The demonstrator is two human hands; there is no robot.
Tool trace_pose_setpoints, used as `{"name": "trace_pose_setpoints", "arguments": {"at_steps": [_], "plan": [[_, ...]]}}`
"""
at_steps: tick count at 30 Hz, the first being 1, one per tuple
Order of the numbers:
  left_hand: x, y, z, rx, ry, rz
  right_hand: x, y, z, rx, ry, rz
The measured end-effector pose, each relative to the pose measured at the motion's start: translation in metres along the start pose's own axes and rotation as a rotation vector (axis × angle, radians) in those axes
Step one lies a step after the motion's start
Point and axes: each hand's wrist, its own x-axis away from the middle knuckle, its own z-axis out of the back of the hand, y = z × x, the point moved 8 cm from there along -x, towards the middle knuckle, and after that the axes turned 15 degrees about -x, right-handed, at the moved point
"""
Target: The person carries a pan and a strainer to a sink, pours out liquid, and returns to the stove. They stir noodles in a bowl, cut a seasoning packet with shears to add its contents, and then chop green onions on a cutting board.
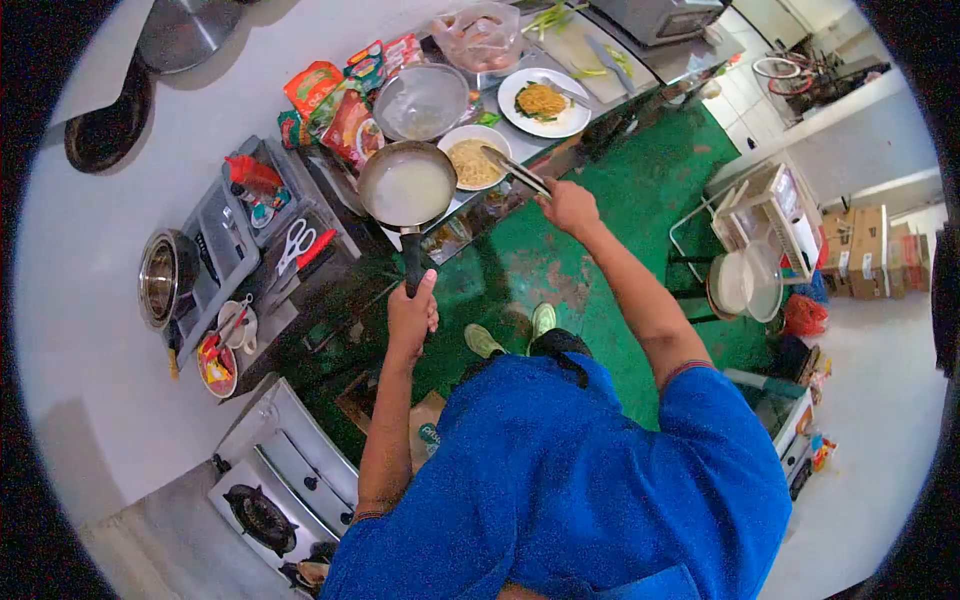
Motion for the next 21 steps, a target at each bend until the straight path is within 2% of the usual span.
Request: {"name": "trace_pose_setpoints", "arguments": {"at_steps": [2, 3, 7, 9, 10, 11, 12, 13, 15, 16, 18, 20, 21], "plan": [[-0.001, 0.002, -0.004, 0.013, -0.010, -0.031, 0.002, 0.013, 0.000, 0.004, 0.186, 0.021], [0.001, 0.015, 0.012, -0.061, 0.032, -0.068, -0.008, -0.001, -0.012, -0.077, 0.226, 0.042], [0.008, 0.006, -0.020, -0.064, 0.015, -0.023, 0.011, 0.019, 0.004, -0.105, 0.135, -0.066], [0.008, 0.008, -0.028, -0.073, 0.018, -0.037, 0.021, 0.017, 0.025, -0.222, 0.335, -0.029], [0.011, 0.012, -0.030, -0.104, 0.060, -0.059, 0.028, 0.020, 0.030, -0.227, 0.339, -0.032], [0.015, 0.015, -0.032, -0.136, 0.101, -0.081, 0.037, 0.022, 0.039, -0.357, 0.395, 0.018], [0.013, 0.010, -0.038, -0.138, 0.029, -0.108, 0.050, 0.023, 0.052, -0.489, 0.453, 0.068], [0.021, 0.016, -0.045, -0.147, 0.025, -0.113, 0.067, 0.027, 0.063, -0.495, 0.463, 0.064], [0.039, 0.024, -0.065, -0.181, -0.033, -0.097, 0.112, 0.040, 0.081, -0.765, 0.420, 0.092], [0.041, 0.021, -0.075, -0.199, -0.088, -0.130, 0.142, 0.044, 0.097, -0.771, 0.433, 0.087], [0.062, 0.026, -0.099, -0.217, -0.137, -0.125, 0.205, 0.058, 0.121, -0.726, 0.317, -0.016], [0.087, 0.033, -0.134, -0.232, -0.203, -0.122, 0.272, 0.087, 0.142, -0.675, 0.377, 0.012], [0.109, 0.029, -0.175, -0.266, -0.268, -0.132, 0.333, 0.119, 0.156, -0.619, 0.441, 0.017]]}}
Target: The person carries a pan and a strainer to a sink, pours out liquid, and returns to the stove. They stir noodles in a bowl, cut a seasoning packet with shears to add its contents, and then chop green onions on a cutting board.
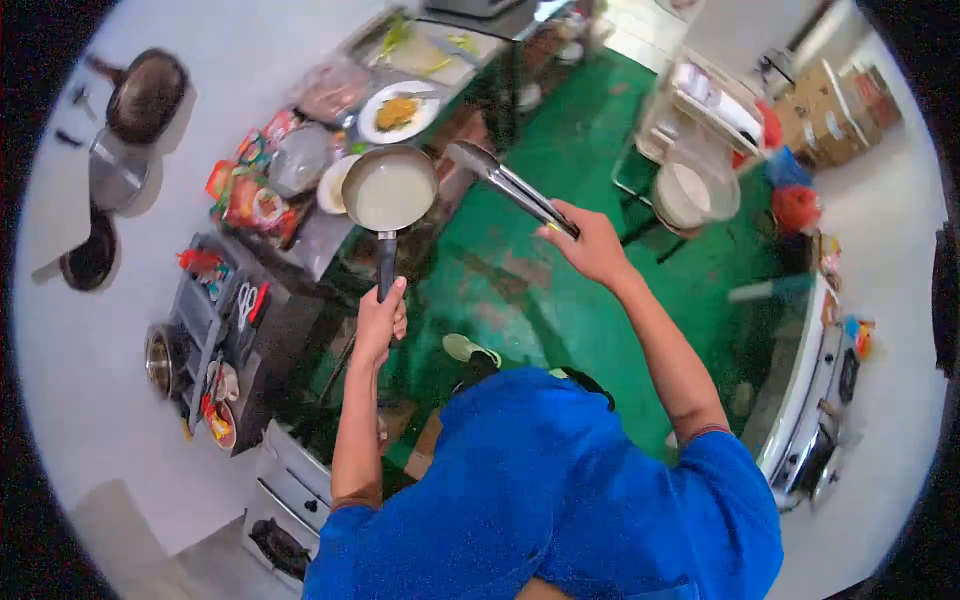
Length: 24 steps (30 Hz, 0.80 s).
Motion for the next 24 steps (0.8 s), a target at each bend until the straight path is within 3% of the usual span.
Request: {"name": "trace_pose_setpoints", "arguments": {"at_steps": [3, 7, 9, 15, 16, 18, 22, 24], "plan": [[0.014, 0.016, -0.073, -0.049, -0.145, -0.047, 0.077, 0.014, 0.084, 0.122, 0.138, 0.024], [0.034, 0.038, -0.182, -0.142, -0.335, -0.094, 0.174, 0.020, 0.180, 0.229, 0.304, -0.112], [0.049, 0.052, -0.240, -0.194, -0.435, -0.110, 0.216, 0.013, 0.225, 0.359, 0.368, -0.050], [0.083, 0.078, -0.388, -0.279, -0.751, -0.107, 0.295, 0.008, 0.359, 0.338, 0.487, -0.305], [0.082, 0.080, -0.407, -0.280, -0.760, -0.110, 0.307, 0.018, 0.379, 0.311, 0.510, -0.400], [0.087, 0.084, -0.446, -0.321, -0.890, -0.130, 0.329, 0.032, 0.410, 0.295, 0.564, -0.357], [0.101, 0.099, -0.494, -0.429, -0.944, -0.160, 0.376, 0.045, 0.458, 0.265, 0.697, -0.424], [0.105, 0.100, -0.513, -0.474, -0.983, -0.171, 0.405, 0.056, 0.470, 0.229, 0.733, -0.641]]}}
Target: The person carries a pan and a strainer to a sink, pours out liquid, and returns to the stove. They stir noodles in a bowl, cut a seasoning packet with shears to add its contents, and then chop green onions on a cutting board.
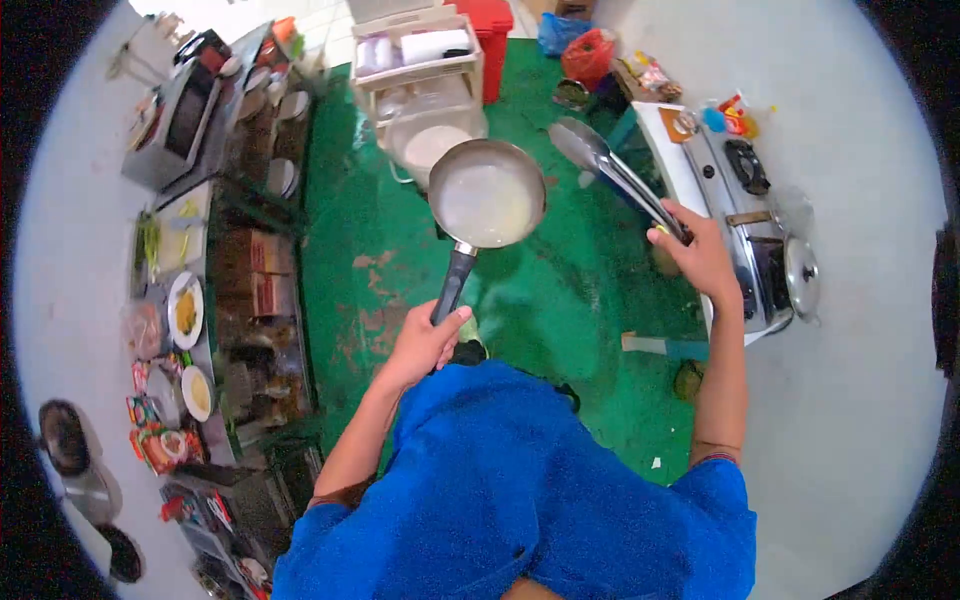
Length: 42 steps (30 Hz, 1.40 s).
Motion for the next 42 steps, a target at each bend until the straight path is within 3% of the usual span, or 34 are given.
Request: {"name": "trace_pose_setpoints", "arguments": {"at_steps": [2, 8, 10, 16, 23, 28, 29, 33, 35, 38, 42], "plan": [[-0.012, 0.017, -0.009, -0.031, -0.031, 0.008, 0.003, 0.036, 0.009, -0.041, 0.073, 0.062], [-0.044, 0.059, -0.063, -0.151, -0.126, 0.053, 0.065, 0.150, 0.027, -0.383, 0.357, -0.177], [-0.057, 0.054, -0.078, -0.052, -0.137, 0.032, 0.099, 0.195, 0.015, -0.351, 0.395, -0.319], [-0.092, 0.083, -0.152, -0.086, -0.178, 0.009, 0.178, 0.275, 0.037, -0.284, 0.675, -0.385], [-0.154, 0.123, -0.236, -0.176, -0.274, -0.018, 0.167, 0.318, 0.118, -0.197, 0.917, -0.416], [-0.207, 0.167, -0.287, -0.259, -0.385, -0.035, 0.140, 0.366, 0.126, -0.383, 1.009, -0.484], [-0.219, 0.175, -0.295, -0.277, -0.403, -0.034, 0.134, 0.369, 0.129, -0.222, 0.972, -0.532], [-0.272, 0.213, -0.323, -0.327, -0.499, -0.056, 0.070, 0.398, 0.128, -0.241, 0.810, -0.613], [-0.300, 0.229, -0.329, -0.333, -0.541, -0.034, 0.003, 0.404, 0.124, -0.112, 0.509, -0.546], [-0.332, 0.254, -0.329, -0.341, -0.585, -0.013, -0.098, 0.438, 0.115, -0.031, 0.524, -0.381], [-0.364, 0.287, -0.325, -0.361, -0.582, -0.004, -0.251, 0.496, 0.087, -0.050, 0.386, -0.274]]}}
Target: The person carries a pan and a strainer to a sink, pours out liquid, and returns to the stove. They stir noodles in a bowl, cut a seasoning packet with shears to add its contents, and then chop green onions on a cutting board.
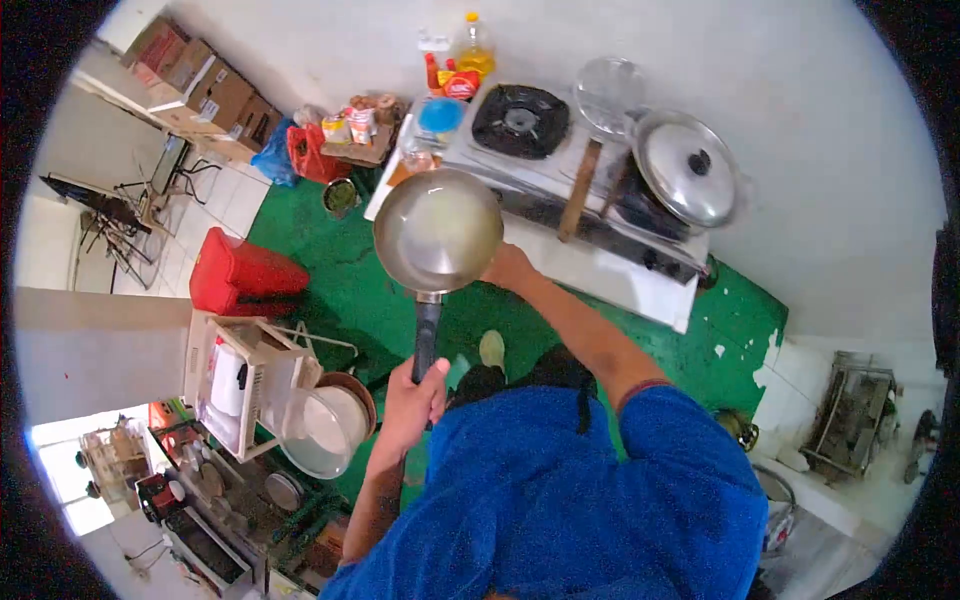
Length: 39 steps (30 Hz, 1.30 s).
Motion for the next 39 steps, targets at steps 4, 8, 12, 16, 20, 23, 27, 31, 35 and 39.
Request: {"name": "trace_pose_setpoints", "arguments": {"at_steps": [4, 8, 12, 16, 20, 23, 27, 31, 35, 39], "plan": [[-0.016, 0.013, 0.030, -0.082, 0.008, -0.005, -0.099, 0.014, -0.058, -0.211, 0.192, 0.301], [-0.024, 0.013, 0.058, -0.019, 0.114, 0.091, -0.152, 0.026, -0.085, -0.294, 0.290, 0.364], [-0.025, 0.013, 0.078, -0.064, 0.157, 0.055, -0.161, -0.001, -0.079, 0.451, 0.016, 0.079], [-0.024, 0.009, 0.084, 0.001, 0.170, 0.085, -0.170, 0.006, -0.076, 0.331, 0.129, -0.115], [-0.025, 0.011, 0.085, -0.010, 0.196, 0.098, -0.157, -0.018, -0.060, 0.444, 0.106, -0.069], [-0.027, 0.014, 0.082, -0.013, 0.180, 0.103, -0.147, -0.025, -0.060, 0.519, 0.199, 0.030], [-0.027, 0.016, 0.077, -0.053, 0.188, 0.113, -0.148, -0.017, -0.070, 0.630, 0.155, 0.051], [-0.032, 0.010, 0.074, -0.013, 0.155, 0.072, -0.144, -0.021, -0.067, 0.589, 0.189, 0.124], [-0.035, 0.022, 0.067, -0.035, 0.121, 0.035, -0.112, -0.059, -0.008, 0.357, 0.199, 0.095], [-0.036, 0.023, 0.065, 0.008, 0.119, 0.058, -0.005, -0.083, 0.138, 0.127, 0.798, 0.134]]}}
